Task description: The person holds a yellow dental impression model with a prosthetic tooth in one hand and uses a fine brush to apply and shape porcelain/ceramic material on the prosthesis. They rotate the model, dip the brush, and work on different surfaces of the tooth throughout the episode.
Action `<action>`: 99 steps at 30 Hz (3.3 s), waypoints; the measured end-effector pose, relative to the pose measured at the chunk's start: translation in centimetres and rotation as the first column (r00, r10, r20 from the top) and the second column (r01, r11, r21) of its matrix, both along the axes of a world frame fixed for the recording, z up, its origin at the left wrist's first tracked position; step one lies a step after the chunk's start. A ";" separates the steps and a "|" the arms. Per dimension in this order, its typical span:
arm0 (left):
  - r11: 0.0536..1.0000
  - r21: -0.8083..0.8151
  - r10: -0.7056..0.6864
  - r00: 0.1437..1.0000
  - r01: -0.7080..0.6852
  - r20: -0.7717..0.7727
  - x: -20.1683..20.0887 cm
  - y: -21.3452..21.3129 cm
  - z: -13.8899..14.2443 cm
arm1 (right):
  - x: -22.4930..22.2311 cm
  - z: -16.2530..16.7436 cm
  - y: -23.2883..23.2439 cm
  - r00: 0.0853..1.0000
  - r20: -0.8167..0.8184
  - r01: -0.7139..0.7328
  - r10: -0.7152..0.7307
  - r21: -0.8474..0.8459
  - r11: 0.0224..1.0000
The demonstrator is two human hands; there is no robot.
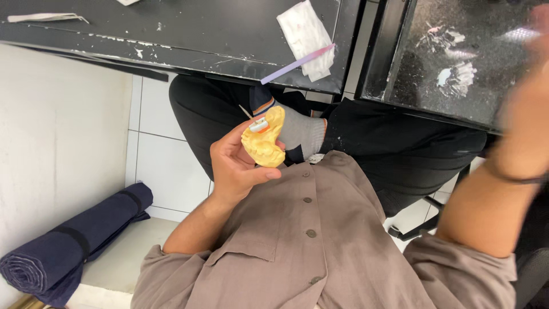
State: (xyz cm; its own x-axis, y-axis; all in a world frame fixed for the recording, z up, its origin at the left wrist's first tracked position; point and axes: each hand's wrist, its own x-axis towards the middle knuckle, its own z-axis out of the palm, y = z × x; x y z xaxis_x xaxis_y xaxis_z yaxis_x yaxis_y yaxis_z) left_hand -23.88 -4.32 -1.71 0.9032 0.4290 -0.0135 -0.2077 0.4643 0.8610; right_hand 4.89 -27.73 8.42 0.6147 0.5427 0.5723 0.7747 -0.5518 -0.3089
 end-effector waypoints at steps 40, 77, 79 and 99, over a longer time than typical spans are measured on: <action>0.970 0.230 -0.096 0.993 0.079 0.065 1.1 -1.5 3.8 | -13.2 -0.9 3.0 0.563 -0.524 -0.270 0.640 0.615 0.741; 0.489 0.859 -0.090 0.971 -0.151 0.222 1.7 -1.1 5.7 | -14.1 1.9 2.6 0.570 -0.490 -0.346 0.659 0.585 0.734; 0.487 0.860 -0.082 0.972 -0.152 0.218 1.7 -1.2 5.7 | -14.1 1.9 2.7 0.575 -0.491 -0.341 0.654 0.584 0.737; 0.353 0.924 -0.121 0.972 -0.147 0.201 1.6 -0.7 5.7 | -13.3 2.4 2.3 0.484 -0.533 -0.365 0.694 0.598 0.713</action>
